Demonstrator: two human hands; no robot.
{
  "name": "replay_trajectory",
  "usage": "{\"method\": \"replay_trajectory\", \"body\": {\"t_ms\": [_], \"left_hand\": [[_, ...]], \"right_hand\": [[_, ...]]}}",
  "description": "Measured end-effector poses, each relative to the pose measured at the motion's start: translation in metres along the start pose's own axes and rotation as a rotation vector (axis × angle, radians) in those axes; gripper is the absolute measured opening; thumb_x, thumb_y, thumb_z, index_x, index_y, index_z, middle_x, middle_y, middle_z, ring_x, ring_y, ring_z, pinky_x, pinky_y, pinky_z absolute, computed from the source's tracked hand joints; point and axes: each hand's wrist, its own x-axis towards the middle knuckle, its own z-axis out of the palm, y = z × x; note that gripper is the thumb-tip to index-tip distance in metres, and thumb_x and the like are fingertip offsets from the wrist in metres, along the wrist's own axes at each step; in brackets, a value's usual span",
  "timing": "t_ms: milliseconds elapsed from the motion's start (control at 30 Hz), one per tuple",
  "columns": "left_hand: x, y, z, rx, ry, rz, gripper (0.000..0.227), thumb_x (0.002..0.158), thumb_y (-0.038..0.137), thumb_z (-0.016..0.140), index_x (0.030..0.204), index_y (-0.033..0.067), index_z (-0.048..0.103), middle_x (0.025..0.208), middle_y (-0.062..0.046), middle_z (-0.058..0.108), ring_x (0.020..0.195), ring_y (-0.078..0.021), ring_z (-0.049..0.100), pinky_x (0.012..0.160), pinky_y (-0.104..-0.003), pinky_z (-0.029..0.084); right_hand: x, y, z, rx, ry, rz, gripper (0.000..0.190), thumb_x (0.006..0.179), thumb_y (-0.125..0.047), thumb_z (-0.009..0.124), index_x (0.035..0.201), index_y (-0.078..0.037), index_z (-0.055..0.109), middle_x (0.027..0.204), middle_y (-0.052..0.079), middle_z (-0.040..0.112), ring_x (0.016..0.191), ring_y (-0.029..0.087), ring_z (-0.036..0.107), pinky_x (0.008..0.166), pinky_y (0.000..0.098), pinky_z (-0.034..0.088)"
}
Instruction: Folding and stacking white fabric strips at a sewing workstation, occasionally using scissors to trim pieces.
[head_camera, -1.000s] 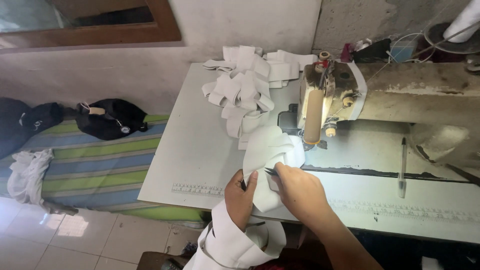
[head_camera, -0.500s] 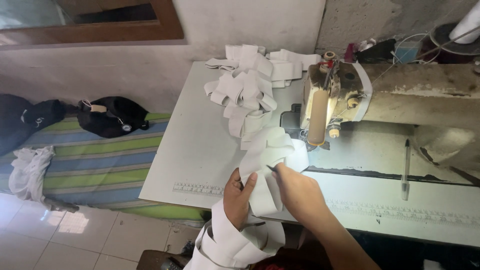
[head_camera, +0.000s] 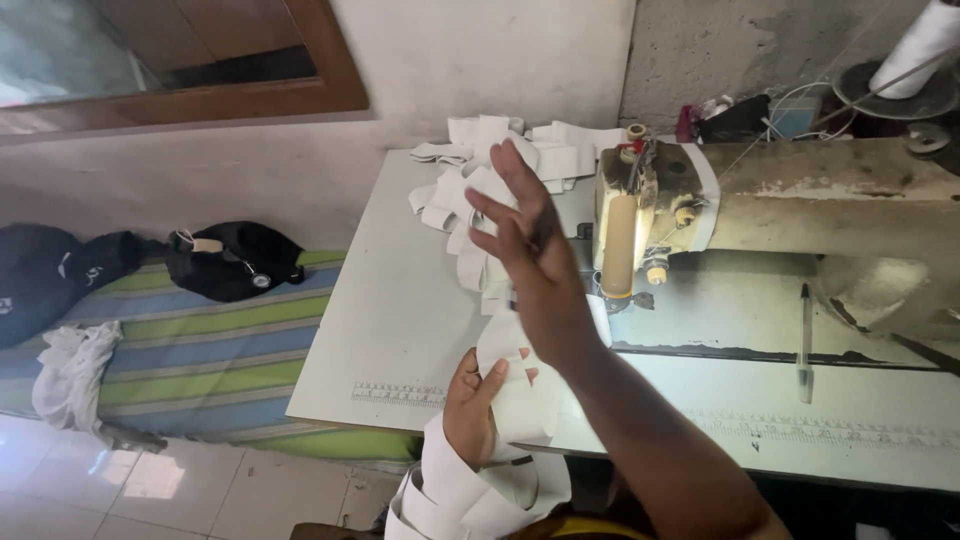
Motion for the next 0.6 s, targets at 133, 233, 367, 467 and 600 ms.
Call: {"method": "replay_trajectory", "body": {"t_ms": [133, 233, 367, 467, 600], "left_hand": [[0.006, -0.02, -0.022, -0.525, -0.088, -0.221, 0.064, 0.102, 0.048, 0.04, 0.139, -0.0026, 0.053, 0.13, -0.03, 0.064, 0.105, -0.0461, 0.065, 0.097, -0.058, 0.054], [0.01, -0.057, -0.049, -0.923, -0.304, -0.182, 0.049, 0.103, 0.032, 0.052, 0.142, 0.0021, 0.053, 0.143, -0.015, 0.059, 0.137, -0.0471, 0.048, 0.12, -0.07, 0.032], [-0.013, -0.065, -0.045, -1.066, -0.681, -0.04, 0.041, 0.098, 0.014, 0.073, 0.133, 0.013, 0.054, 0.128, -0.02, 0.06, 0.13, -0.0343, 0.05, 0.124, -0.061, 0.025], [-0.031, -0.06, -0.036, -1.043, -0.954, 0.631, 0.061, 0.107, 0.019, 0.069, 0.157, 0.019, 0.034, 0.149, 0.003, 0.049, 0.128, -0.0291, 0.049, 0.111, -0.06, 0.038], [-0.037, -0.012, -0.058, -0.974, -1.348, 0.755, 0.065, 0.111, 0.026, 0.056, 0.162, 0.0305, 0.016, 0.14, -0.003, 0.052, 0.082, -0.0276, 0.043, 0.081, -0.051, 0.041]], "right_hand": [[-0.048, -0.033, -0.031, -0.398, 0.051, 0.132, 0.034, 0.102, -0.013, 0.048, 0.131, -0.006, 0.062, 0.137, 0.005, 0.068, 0.08, 0.01, 0.065, 0.077, 0.0262, 0.055], [-0.096, 0.014, -0.068, -0.423, 0.161, 0.063, 0.022, 0.104, -0.008, 0.047, 0.119, -0.007, 0.063, 0.102, 0.014, 0.077, 0.049, 0.013, 0.05, 0.052, 0.0234, 0.045], [-0.111, 0.033, -0.091, -0.479, 0.198, 0.186, 0.028, 0.104, -0.012, 0.043, 0.116, -0.002, 0.067, 0.105, 0.007, 0.075, 0.051, 0.009, 0.047, 0.05, 0.0226, 0.043], [-0.104, 0.048, -0.111, -0.821, 0.194, 0.166, 0.03, 0.101, -0.016, 0.046, 0.114, -0.007, 0.071, 0.113, 0.005, 0.074, 0.112, 0.019, 0.068, 0.098, 0.031, 0.048], [-0.099, 0.058, -0.113, -1.014, -0.093, 0.385, 0.028, 0.098, -0.025, 0.053, 0.121, -0.021, 0.068, 0.139, -0.004, 0.061, 0.116, 0.017, 0.065, 0.089, 0.0334, 0.05]]}}
